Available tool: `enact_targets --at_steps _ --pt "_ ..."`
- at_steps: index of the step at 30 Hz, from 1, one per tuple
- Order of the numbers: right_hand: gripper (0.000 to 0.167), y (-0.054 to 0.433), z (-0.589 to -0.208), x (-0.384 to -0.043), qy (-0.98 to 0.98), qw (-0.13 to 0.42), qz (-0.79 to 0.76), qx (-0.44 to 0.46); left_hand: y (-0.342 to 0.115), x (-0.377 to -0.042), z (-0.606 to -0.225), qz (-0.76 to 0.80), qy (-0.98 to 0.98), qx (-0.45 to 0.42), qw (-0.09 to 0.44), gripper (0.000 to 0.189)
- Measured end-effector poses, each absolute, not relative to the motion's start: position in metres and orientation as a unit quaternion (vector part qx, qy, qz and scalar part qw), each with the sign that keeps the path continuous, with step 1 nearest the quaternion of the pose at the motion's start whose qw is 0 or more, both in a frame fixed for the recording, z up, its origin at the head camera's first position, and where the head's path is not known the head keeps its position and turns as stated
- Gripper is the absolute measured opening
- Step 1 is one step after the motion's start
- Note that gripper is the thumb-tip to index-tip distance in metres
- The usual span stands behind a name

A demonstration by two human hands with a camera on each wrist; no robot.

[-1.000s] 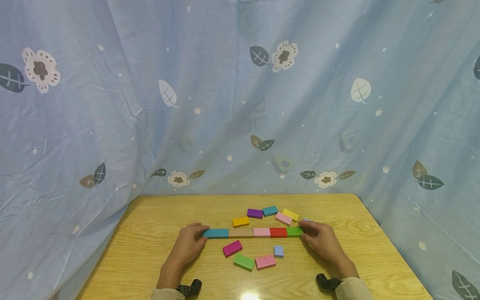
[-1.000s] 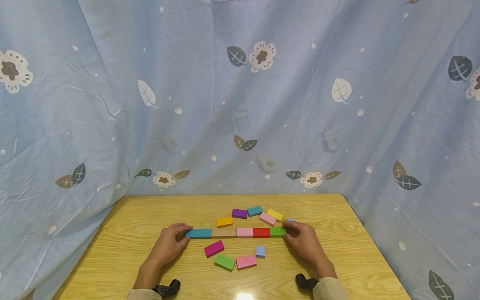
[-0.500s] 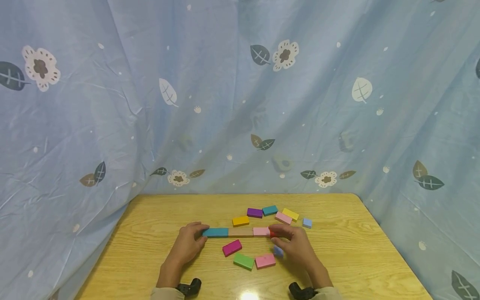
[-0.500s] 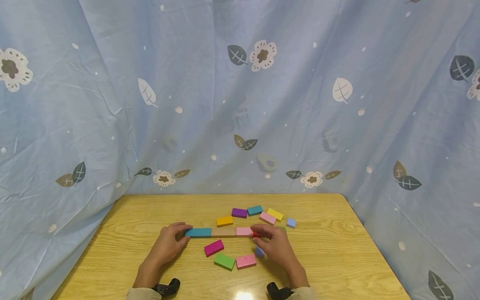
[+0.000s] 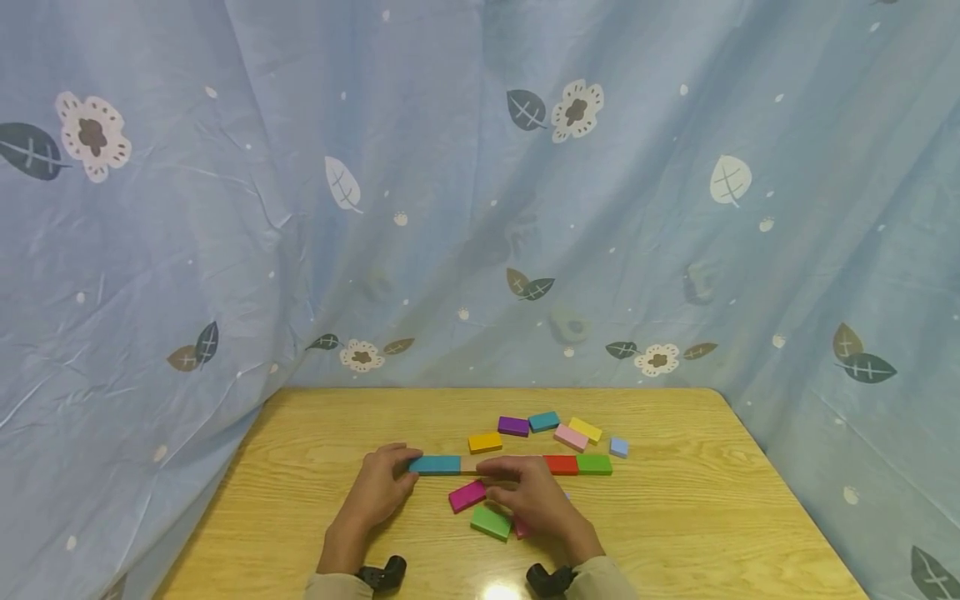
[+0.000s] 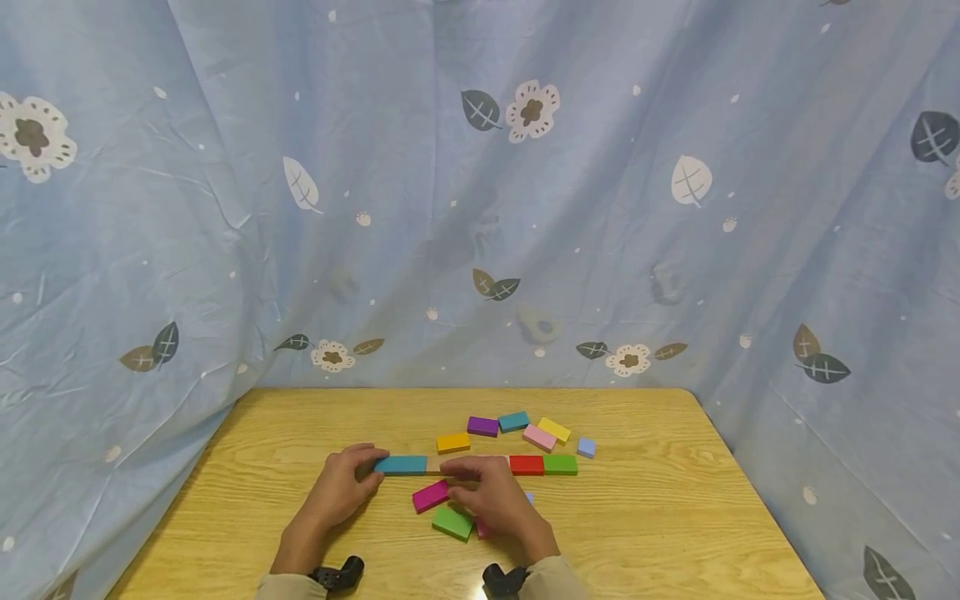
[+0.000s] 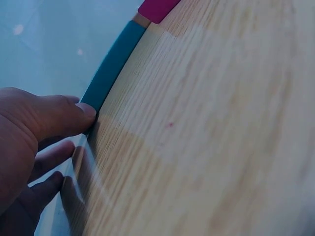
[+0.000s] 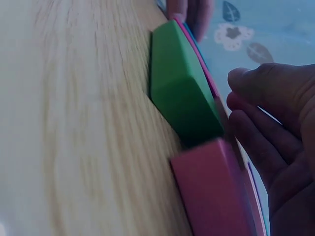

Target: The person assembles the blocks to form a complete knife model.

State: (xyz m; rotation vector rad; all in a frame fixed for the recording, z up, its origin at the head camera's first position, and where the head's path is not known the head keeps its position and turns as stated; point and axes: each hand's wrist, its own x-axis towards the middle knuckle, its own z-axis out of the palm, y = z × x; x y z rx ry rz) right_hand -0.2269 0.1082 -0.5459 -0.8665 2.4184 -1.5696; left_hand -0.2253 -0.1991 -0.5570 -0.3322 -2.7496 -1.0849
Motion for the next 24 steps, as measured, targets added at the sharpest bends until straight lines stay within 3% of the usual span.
enact_targets --at_steps 17,24 --pt "0.034 0.0998 -0.5501 -0.2292 0.850 0.054 -0.432 -0.298 -0.1994 -0.2265 -0.5581 -0.377 -0.917 -0.106 0.075 0.033" --pt "0.030 0.1072 -0.5489 -0.2230 0.838 0.039 -0.469 -0.277 -0.1994 -0.2263 -0.5586 -0.370 -0.920 -0.107 0.077 0.033"
